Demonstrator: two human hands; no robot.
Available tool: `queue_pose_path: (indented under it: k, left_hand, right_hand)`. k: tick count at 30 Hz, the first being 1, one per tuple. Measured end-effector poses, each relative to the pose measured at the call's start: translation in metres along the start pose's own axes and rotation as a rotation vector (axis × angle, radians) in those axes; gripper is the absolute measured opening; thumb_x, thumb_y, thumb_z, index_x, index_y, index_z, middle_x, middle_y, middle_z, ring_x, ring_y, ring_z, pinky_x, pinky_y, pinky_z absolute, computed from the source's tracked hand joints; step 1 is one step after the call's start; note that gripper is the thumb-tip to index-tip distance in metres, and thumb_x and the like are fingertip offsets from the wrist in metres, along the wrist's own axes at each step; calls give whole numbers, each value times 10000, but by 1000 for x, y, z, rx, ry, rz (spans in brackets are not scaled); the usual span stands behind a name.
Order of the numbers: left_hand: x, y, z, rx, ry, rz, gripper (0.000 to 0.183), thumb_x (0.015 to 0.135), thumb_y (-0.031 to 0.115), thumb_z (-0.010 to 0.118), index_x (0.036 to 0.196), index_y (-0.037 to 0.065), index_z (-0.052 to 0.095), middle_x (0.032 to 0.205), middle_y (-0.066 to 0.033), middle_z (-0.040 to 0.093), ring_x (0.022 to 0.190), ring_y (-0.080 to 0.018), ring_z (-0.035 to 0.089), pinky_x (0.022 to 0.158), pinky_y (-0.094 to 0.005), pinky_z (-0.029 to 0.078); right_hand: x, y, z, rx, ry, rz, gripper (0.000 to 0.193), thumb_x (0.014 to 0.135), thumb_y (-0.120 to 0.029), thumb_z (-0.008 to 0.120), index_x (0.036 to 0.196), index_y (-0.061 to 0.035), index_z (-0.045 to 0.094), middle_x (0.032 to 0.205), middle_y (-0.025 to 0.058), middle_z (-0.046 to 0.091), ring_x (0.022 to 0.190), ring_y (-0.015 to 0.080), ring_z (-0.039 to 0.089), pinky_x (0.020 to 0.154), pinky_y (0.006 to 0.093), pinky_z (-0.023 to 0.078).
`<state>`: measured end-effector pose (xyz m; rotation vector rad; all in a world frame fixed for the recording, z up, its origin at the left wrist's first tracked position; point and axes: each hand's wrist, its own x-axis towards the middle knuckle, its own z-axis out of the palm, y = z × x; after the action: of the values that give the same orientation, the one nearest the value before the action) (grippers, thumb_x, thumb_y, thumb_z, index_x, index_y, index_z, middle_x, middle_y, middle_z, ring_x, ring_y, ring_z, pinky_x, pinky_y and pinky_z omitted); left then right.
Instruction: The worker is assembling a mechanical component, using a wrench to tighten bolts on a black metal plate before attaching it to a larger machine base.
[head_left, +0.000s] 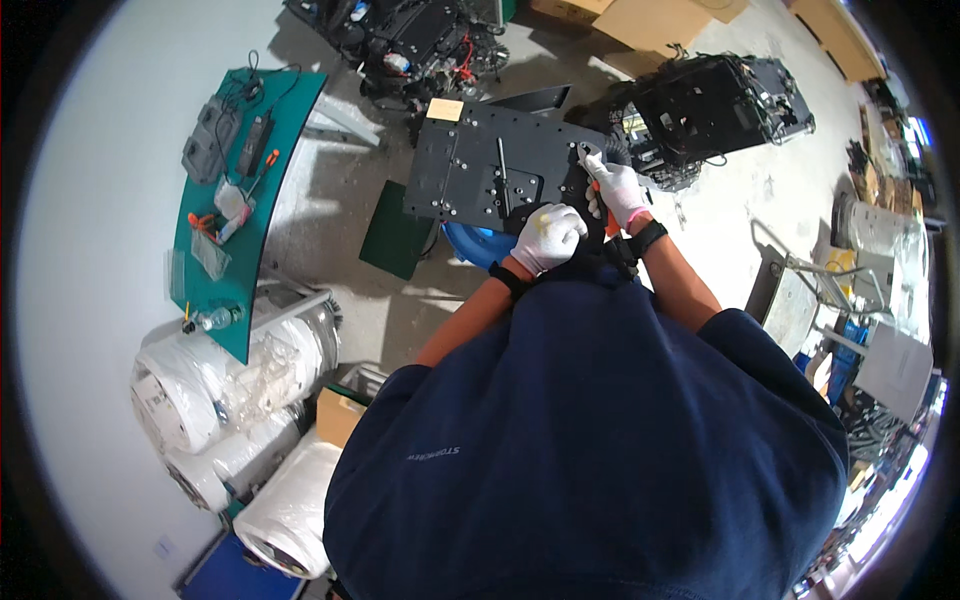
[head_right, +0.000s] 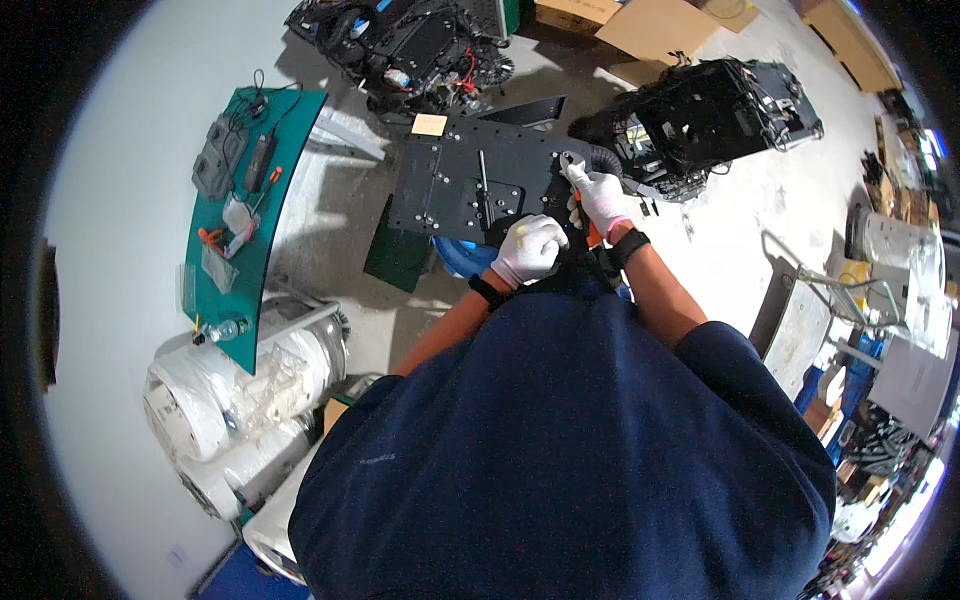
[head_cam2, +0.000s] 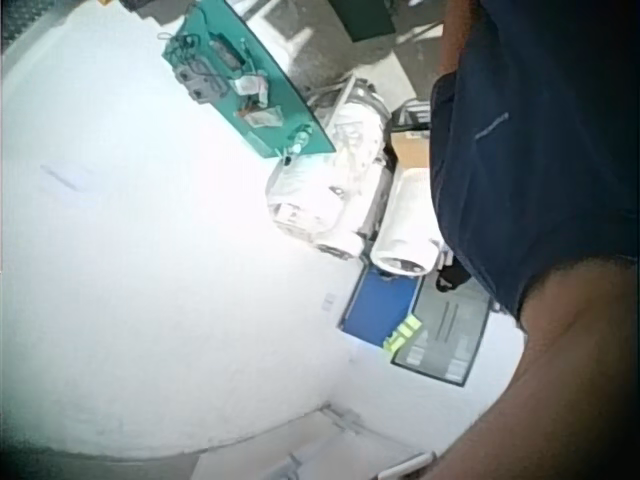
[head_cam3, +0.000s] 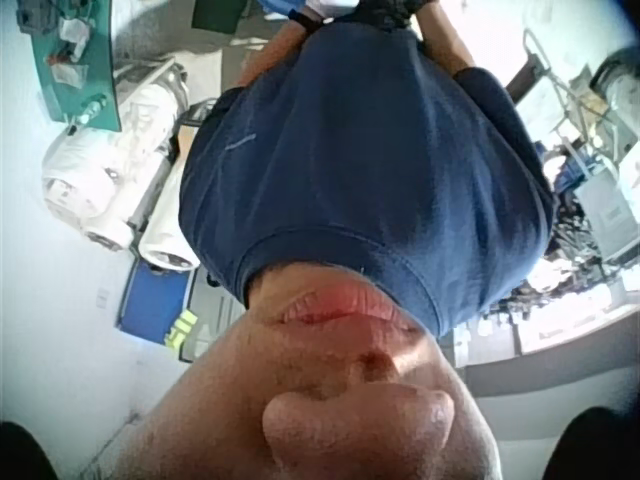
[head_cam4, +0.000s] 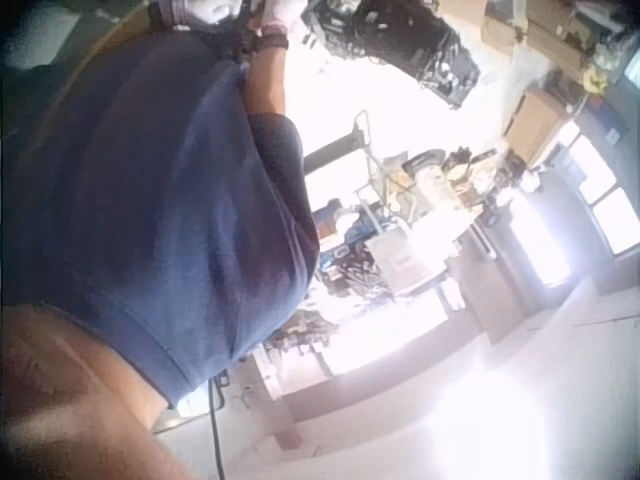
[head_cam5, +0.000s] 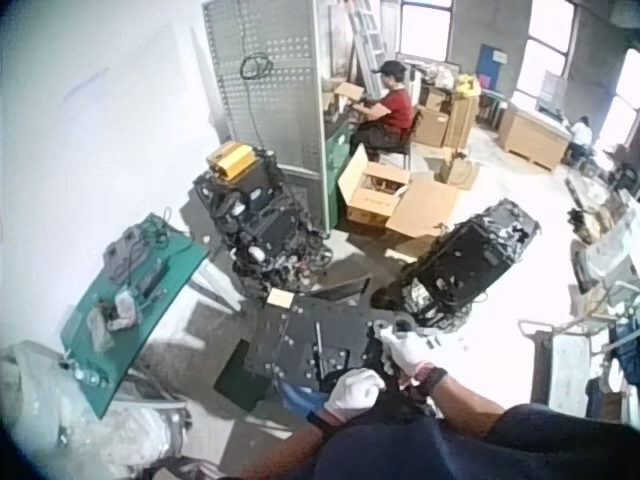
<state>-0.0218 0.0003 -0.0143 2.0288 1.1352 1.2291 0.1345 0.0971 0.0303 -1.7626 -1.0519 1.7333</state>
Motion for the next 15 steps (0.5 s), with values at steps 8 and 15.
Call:
queue_pose_path:
  k: [8, 15]
  left_hand:
    - [9, 15, 9, 133, 99, -210, 95, 732, 53, 582, 727, 111, 657, 731, -50, 635, 678, -277, 632, 649, -403, 511]
    - [11, 19, 24, 217, 145, -427, 165, 733, 46, 556, 723, 122, 702, 766, -63, 678, 651, -285, 635, 621, -393, 510]
  right_hand:
    - [26, -24, -38, -297, -225, -8, 431, 995, -409, 633, 874, 5, 617, 603, 73, 586, 393, 155, 541, 350, 320, 425]
    - [70, -42, -69, -557, -528, -158, 447, 981, -405, 663, 799, -1, 604, 519, 35, 540, 372, 133, 525, 348, 302, 393]
